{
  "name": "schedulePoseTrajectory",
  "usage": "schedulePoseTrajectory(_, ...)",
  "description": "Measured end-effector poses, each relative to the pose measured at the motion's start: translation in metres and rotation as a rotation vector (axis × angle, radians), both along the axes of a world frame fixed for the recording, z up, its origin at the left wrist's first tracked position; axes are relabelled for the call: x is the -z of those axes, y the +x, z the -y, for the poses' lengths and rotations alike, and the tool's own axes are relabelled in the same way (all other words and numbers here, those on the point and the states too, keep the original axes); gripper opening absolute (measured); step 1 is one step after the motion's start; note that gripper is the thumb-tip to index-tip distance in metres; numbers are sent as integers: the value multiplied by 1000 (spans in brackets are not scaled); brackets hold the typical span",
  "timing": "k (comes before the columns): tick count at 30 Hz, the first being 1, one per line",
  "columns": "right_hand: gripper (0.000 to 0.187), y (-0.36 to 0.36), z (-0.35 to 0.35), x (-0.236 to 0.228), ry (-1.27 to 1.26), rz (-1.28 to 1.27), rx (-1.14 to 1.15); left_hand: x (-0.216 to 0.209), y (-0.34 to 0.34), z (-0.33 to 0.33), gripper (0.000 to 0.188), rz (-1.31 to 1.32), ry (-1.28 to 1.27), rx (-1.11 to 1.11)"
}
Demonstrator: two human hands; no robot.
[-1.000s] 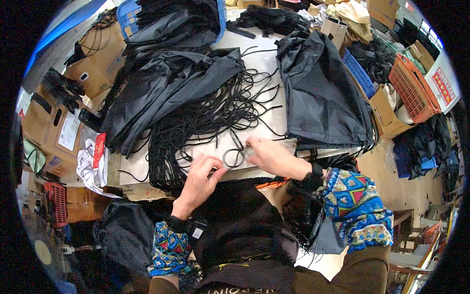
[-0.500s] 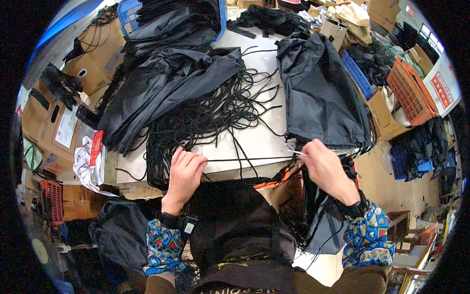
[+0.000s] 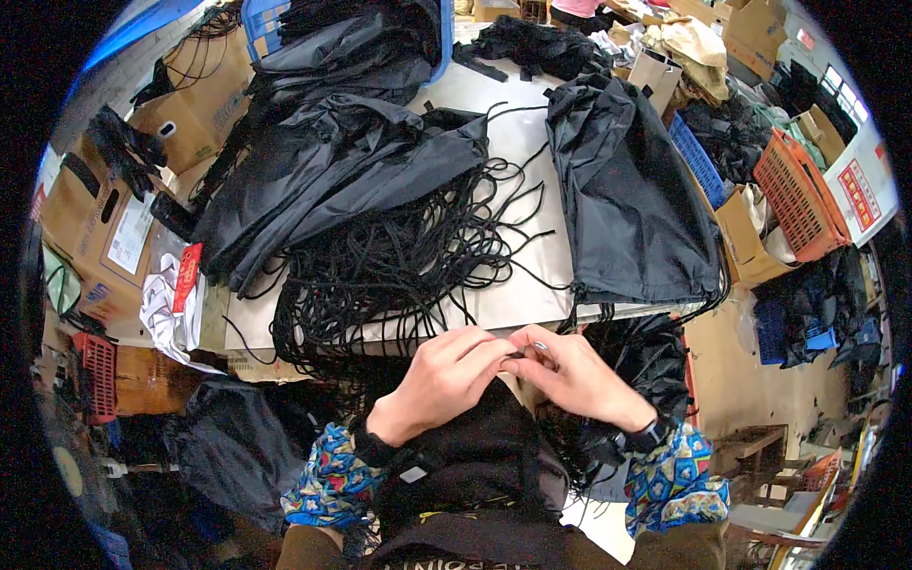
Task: The person threads black drawstrings through the hems of black fabric bags using a small metal tool. They repeatedly pick up a bag, insert the tool into the hem, pull the string through, and place the finished bag aside. The workspace is cluttered with piles of bags and loose strings.
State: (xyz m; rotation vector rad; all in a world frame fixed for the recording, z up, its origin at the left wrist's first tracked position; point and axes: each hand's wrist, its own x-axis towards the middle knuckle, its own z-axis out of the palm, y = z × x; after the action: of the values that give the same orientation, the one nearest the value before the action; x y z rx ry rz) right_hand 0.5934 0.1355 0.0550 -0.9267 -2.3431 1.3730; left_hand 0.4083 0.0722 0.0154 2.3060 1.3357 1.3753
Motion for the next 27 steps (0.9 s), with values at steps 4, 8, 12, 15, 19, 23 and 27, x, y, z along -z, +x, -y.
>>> schedulePoseTrajectory(4, 14, 15, -5, -6, -5, -39, 39, 19, -46, 6, 24, -307, 28, -57)
schedulePoseTrajectory(8, 23, 55, 0, -36, -312, -63, 322, 32, -104, -10, 31, -468, -60, -606)
schedulePoseTrajectory(12, 13, 109, 11, -33, -356, -314, 592, 45, -164, -46, 36, -439, -223, -491)
schedulePoseTrajectory(15, 8, 191, 15, -22, -384, -731, 710, 21, -198, -87, 38, -354, -587, -460)
schedulePoseTrajectory(19, 23, 136, 18, -36, -234, 125, 584, 20, -210, -112, 46, -22, -502, -400)
schedulePoseTrajectory(23, 28, 86, 4, -15, -256, 240, 330, 23, -182, -82, 34, -116, -174, -510)
schedulePoseTrajectory(27, 23, 28, -15, 0, -208, 211, -28, 22, -130, -28, 15, -159, -126, -607)
